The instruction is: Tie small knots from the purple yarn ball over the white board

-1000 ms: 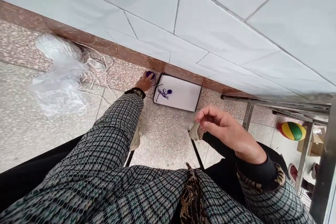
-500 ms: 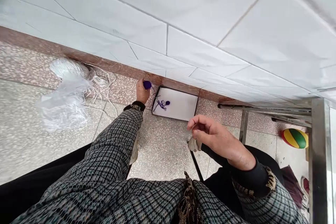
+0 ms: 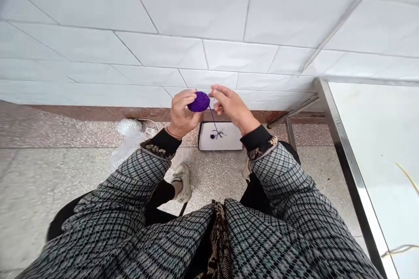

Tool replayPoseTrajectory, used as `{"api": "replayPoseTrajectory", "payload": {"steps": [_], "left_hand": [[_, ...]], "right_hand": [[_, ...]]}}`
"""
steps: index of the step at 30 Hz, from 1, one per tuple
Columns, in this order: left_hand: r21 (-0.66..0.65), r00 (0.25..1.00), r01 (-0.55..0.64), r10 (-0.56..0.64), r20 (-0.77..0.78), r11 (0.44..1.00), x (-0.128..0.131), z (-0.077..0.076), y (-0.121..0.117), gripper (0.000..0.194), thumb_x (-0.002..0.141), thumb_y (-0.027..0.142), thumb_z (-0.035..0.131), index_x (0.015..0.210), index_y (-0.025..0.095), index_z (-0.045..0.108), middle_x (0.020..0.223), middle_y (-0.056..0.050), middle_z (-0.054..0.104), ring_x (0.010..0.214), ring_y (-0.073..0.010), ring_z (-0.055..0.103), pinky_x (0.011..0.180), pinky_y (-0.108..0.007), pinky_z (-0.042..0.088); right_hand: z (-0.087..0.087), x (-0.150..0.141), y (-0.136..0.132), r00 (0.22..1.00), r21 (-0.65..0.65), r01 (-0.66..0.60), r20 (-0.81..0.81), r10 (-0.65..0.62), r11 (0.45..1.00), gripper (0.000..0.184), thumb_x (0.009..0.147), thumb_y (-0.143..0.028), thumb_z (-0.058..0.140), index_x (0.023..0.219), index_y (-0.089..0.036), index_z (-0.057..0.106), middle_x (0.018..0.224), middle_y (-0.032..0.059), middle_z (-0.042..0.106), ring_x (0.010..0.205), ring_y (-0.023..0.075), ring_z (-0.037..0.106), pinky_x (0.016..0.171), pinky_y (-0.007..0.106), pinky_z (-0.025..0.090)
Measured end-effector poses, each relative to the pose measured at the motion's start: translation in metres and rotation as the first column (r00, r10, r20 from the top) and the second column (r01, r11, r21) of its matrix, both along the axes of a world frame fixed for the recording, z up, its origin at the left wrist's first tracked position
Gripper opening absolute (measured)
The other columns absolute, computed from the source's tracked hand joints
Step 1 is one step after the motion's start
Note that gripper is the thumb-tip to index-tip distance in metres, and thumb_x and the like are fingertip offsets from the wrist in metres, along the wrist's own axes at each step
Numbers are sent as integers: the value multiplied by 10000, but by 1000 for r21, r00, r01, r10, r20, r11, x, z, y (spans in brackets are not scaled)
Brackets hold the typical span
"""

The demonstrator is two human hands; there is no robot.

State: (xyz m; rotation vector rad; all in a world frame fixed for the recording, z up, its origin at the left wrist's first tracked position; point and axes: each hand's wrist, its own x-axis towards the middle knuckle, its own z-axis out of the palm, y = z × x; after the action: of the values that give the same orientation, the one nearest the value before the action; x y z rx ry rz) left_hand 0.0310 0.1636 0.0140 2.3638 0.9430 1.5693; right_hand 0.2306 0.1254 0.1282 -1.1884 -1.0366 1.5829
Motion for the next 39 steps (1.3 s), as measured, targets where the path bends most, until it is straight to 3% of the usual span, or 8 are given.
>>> {"api": "replayPoseTrajectory", "payload": {"steps": [4,10,13,16,19,21,28,39], "left_hand": [[-6,995,34,-34,-90,999,-11,36,-10,270,939,289,642,1192,297,548,1205,-84,692,1298,-304,689,1183,-629,568],[42,997,50,-47,-68,998,-20,47,-25,348,958,360,643,1280,314,519,1275,-88,686,1344,-301,666,1218,-601,541],[-118,998,38,-31,62,992,-12,44,-32,582,946,414,651,1478,306,441,1511,-140,595,1507,-333,547,1272,-591,479],[-401,942,276,-163,293,874,1,40,-35,690,974,406,561,1619,339,323,1607,-134,545,1387,-279,650,1135,-481,593],[-599,882,442,-203,425,667,7,38,-34,582,1012,429,525,1579,340,428,1371,-104,690,950,-180,761,818,-338,647],[-656,881,436,-141,452,616,7,40,-33,541,988,469,628,1496,309,538,1132,-62,723,698,-118,670,630,-260,553],[-656,919,269,15,393,706,0,59,-33,236,888,412,797,929,182,756,578,74,384,516,-82,328,516,-227,260],[-739,912,305,40,409,601,-10,65,-29,331,899,395,831,1172,222,762,531,110,333,468,-72,223,483,-228,187]], "right_hand": [[1,-9,7,967,-23,-219,-138,214,975,440,943,-582,833,890,-200,621,676,-46,544,487,66,405,437,205,355],[1,-26,8,880,-91,-374,-349,322,923,385,948,-449,846,884,-206,554,679,-72,507,468,41,304,399,171,258],[1,-27,9,889,-99,-330,-366,275,939,306,948,-349,826,934,-203,558,712,-65,533,477,36,334,408,164,275],[1,-26,9,936,-76,-208,-305,176,975,212,952,-211,764,1049,-208,576,730,-49,581,529,64,464,462,163,375],[-1,-23,9,967,-50,-142,-221,128,989,334,912,-151,777,1144,-230,550,713,-55,591,571,97,534,493,175,414],[-4,-18,10,974,-14,-124,-193,119,992,408,892,-209,838,1167,-242,538,746,-52,612,575,95,532,490,177,403],[-7,-6,12,991,23,-39,-131,41,999,477,822,-315,937,1134,-245,583,859,-46,662,587,61,500,466,163,358],[-6,-11,7,976,-159,-166,-165,140,973,343,939,-375,870,982,-215,569,851,3,700,672,94,656,537,173,475]]}}
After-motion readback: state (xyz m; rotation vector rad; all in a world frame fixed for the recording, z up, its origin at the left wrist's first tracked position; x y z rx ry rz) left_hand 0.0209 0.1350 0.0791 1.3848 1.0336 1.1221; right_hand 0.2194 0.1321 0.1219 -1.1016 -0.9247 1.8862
